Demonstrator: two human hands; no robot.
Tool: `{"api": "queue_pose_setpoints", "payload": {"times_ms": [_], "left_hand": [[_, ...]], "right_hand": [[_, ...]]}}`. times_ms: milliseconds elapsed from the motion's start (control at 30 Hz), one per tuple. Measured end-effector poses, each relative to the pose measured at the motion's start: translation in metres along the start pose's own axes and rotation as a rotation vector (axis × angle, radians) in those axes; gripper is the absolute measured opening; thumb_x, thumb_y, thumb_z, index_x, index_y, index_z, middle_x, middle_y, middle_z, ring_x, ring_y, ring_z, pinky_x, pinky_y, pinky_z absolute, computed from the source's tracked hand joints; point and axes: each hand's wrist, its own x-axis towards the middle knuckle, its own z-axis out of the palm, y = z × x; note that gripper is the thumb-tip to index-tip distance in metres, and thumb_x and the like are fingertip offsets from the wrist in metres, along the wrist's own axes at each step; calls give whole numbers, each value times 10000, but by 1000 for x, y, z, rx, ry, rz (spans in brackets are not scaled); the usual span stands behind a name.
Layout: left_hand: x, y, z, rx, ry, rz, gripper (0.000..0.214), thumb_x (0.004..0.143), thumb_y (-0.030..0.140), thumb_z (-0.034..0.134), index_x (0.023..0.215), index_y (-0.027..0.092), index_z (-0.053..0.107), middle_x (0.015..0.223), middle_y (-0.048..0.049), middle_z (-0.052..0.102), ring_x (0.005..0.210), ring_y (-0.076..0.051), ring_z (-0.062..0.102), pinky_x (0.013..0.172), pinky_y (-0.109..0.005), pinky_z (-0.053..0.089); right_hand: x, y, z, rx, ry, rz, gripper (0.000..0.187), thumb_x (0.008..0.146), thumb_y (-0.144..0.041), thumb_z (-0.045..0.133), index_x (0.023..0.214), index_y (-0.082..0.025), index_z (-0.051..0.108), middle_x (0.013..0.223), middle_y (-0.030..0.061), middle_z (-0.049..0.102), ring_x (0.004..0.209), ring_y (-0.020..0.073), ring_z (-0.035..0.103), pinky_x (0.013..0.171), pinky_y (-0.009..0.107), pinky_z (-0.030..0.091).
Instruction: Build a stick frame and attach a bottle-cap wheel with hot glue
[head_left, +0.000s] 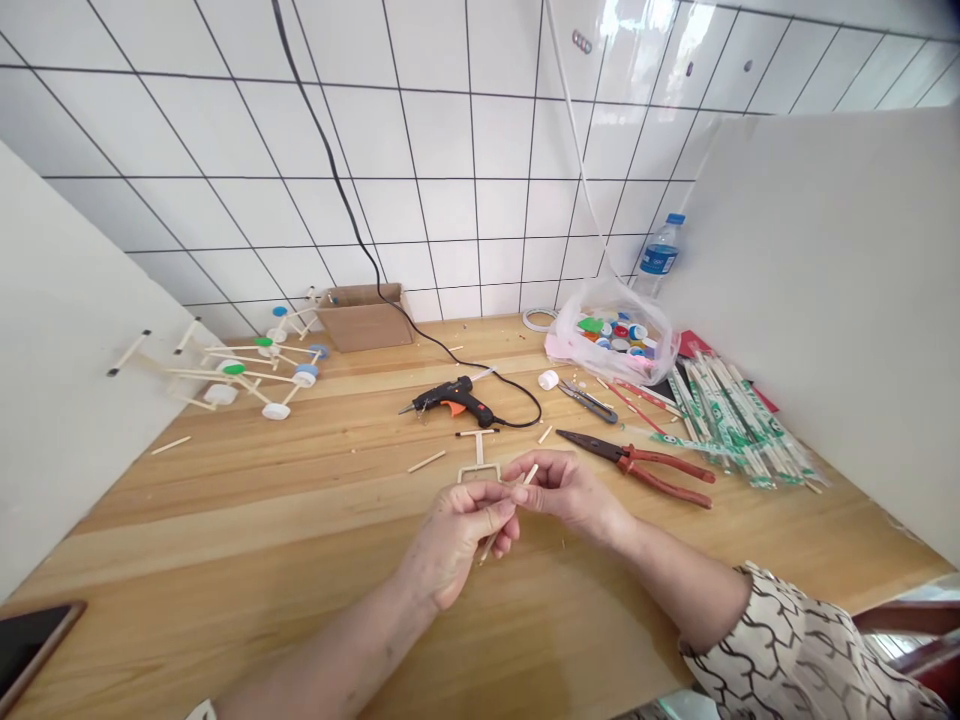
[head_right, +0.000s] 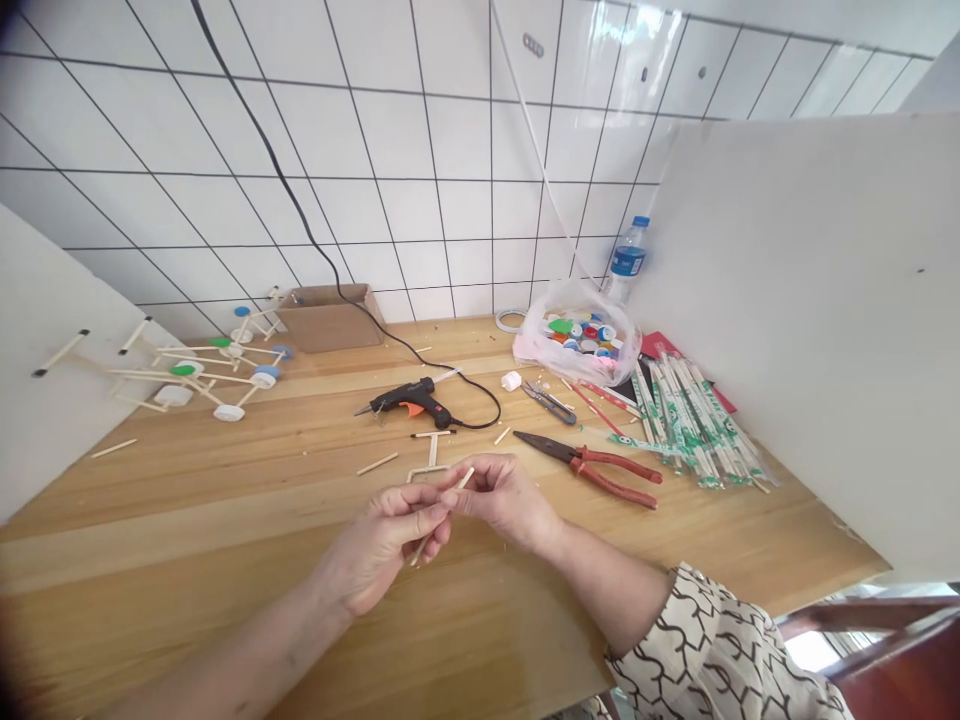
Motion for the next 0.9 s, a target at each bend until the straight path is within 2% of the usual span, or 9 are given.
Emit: {"api": "queue_pose_setpoints", "payload": {"times_ms": [133, 267, 367, 467, 533, 667, 800, 900], "left_hand": [[3, -4, -5, 34, 11, 95, 228, 616, 326, 716, 655, 117, 633, 511, 0, 580, 447, -77, 471, 476, -221, 333], [6, -4, -12, 67, 23, 148, 214, 649, 317, 681, 651, 110, 625, 529, -7, 582, 458, -80, 480, 480, -216, 347], [7, -5, -14, 88, 17, 159, 197, 677, 304, 652, 652, 111, 619, 544, -12, 583, 471, -85, 489, 485, -220, 360], [9, -5, -16, 100, 12, 162, 188, 695, 290, 633, 634, 114, 603, 553, -12, 576, 478, -89, 486, 487, -224, 367], [9, -5, -16, 110, 7, 162, 195, 702, 286, 626, 613, 116, 588, 557, -11, 569, 483, -90, 483, 488, -227, 370], [10, -3, -16, 137, 13, 156, 205, 713, 288, 613, 603, 118, 576, 559, -10, 561, 484, -90, 477, 488, -227, 370], [9, -2, -17, 169, 7, 170, 208, 737, 288, 593, 619, 118, 574, 577, -10, 562, 498, -89, 480, 502, -228, 380], [9, -2, -18, 188, -4, 180, 222, 756, 288, 579, 612, 119, 568, 579, -5, 555, 503, -84, 476, 498, -219, 375]], "right_hand": [[-3, -28, -8, -387, 96, -52, 352, 696, -471, 643, 844, -155, 596, 686, 1, 620, 612, 120, 556, 586, 244, 431], [-18, -58, -24, -976, 267, -138, 134, 727, -321, 559, 682, -196, 540, 675, 19, 592, 613, 152, 543, 576, 269, 431], [-37, -59, -48, -1306, 396, -104, 93, 715, -247, 510, 632, -213, 487, 728, 49, 599, 654, 188, 566, 586, 299, 438], [-57, -44, -78, -1497, 370, 34, 63, 708, -262, 514, 670, -215, 497, 790, 76, 615, 743, 240, 595, 643, 348, 456], [-66, -31, -97, -1582, 390, 99, 98, 682, -294, 545, 676, -214, 489, 823, 94, 618, 783, 277, 595, 652, 378, 459], [-72, -13, -118, -1583, 350, 62, 132, 773, -302, 457, 680, -213, 483, 846, 94, 611, 816, 257, 589, 684, 365, 456], [-69, -15, -115, -1566, 302, 20, 196, 802, -313, 436, 654, -207, 507, 832, 87, 593, 784, 233, 579, 677, 341, 445], [-69, -24, -106, -1416, 418, 89, 264, 784, -379, 477, 584, -206, 479, 696, 53, 573, 670, 208, 558, 583, 306, 430]]}}
